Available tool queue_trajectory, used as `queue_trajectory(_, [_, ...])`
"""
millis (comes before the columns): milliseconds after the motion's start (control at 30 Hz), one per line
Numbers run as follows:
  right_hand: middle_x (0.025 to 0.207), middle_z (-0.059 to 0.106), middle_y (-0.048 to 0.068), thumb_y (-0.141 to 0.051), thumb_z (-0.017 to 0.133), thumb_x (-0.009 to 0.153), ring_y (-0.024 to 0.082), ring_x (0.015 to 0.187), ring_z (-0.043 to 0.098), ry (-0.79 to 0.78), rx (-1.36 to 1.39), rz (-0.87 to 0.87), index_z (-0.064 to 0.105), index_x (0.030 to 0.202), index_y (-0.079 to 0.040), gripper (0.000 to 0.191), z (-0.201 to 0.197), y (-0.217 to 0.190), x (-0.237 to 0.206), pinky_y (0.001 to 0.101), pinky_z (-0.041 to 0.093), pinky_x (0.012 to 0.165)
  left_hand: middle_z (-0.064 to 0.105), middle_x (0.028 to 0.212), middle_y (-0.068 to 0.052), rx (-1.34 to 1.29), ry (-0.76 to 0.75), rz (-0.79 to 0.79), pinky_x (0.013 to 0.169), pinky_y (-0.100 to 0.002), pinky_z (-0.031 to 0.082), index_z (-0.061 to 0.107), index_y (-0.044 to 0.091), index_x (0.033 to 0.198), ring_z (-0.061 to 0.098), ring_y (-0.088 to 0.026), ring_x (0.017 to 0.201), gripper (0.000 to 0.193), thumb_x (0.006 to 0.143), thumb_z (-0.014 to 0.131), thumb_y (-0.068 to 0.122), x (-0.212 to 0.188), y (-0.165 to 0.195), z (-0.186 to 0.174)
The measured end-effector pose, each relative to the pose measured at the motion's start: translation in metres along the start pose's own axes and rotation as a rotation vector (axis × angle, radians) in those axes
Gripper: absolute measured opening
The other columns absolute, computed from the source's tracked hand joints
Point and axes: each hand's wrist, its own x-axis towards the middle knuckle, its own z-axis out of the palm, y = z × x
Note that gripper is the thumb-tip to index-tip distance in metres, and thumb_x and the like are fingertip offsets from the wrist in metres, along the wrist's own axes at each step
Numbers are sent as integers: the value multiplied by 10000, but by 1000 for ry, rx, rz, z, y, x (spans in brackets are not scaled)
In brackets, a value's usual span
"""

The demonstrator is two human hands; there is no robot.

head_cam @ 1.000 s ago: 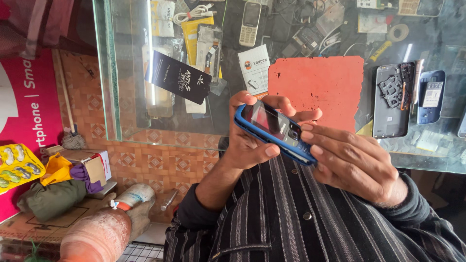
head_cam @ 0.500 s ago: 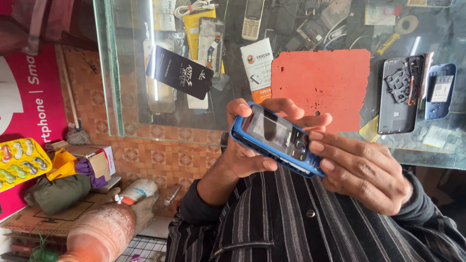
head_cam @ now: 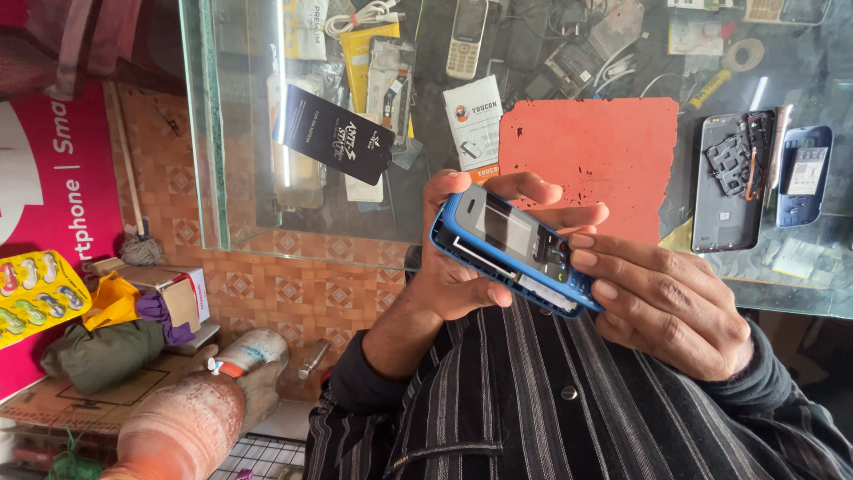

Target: The person tests a disassembled feature phone board with multimeter probes at a workbench, then handles a blue feature phone, pressing its keypad and opening it. They remove and reseat the phone's internal components and cover, then use a screwdriver to work on the phone body on the mat.

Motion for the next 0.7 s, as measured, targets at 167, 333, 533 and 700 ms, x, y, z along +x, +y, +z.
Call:
queue_trajectory(167, [1193, 681, 247, 83, 705, 843, 458, 1096, 717, 36, -40, 45, 531, 1108, 45, 319, 6, 1, 14, 436, 608, 740, 518, 1469, -92, 59, 39, 24, 1154, -616, 442, 369, 373, 1557, 479, -443, 1384, 761, 996, 757, 36, 3, 0, -1])
queue_trajectory(333, [1110, 587, 178, 108, 686, 712, 444, 969, 731, 128, -152, -70, 728, 1030, 6, 336, 21, 6, 31, 432, 625, 715, 503, 1421, -104, 195, 116, 51, 1204, -609, 402, 307, 334, 1542, 465, -420, 1403, 733, 1032, 736, 28, -1, -5, 6])
queue_trajectory(533, [1132, 580, 166, -1, 780, 710, 421, 993, 680, 118, -91, 18, 740, 1021, 21, 315, 26, 4, 28, 478, 604, 801, 490, 1378, -101, 262, 118, 95, 1230, -578, 386, 296, 311, 1545, 450, -407, 1420, 710, 1041, 720, 45, -4, -12, 12])
queue_trajectory(700, [1106, 561, 169, 61, 801, 707, 422, 1011, 670, 32, -21, 31, 731, 1019, 41, 320, 21, 8, 24, 489, 591, 774, 477, 1402, -120, 296, 132, 91, 1209, -581, 400, 275, 286, 1568, 445, -422, 1421, 735, 1036, 734, 72, -5, -14, 11])
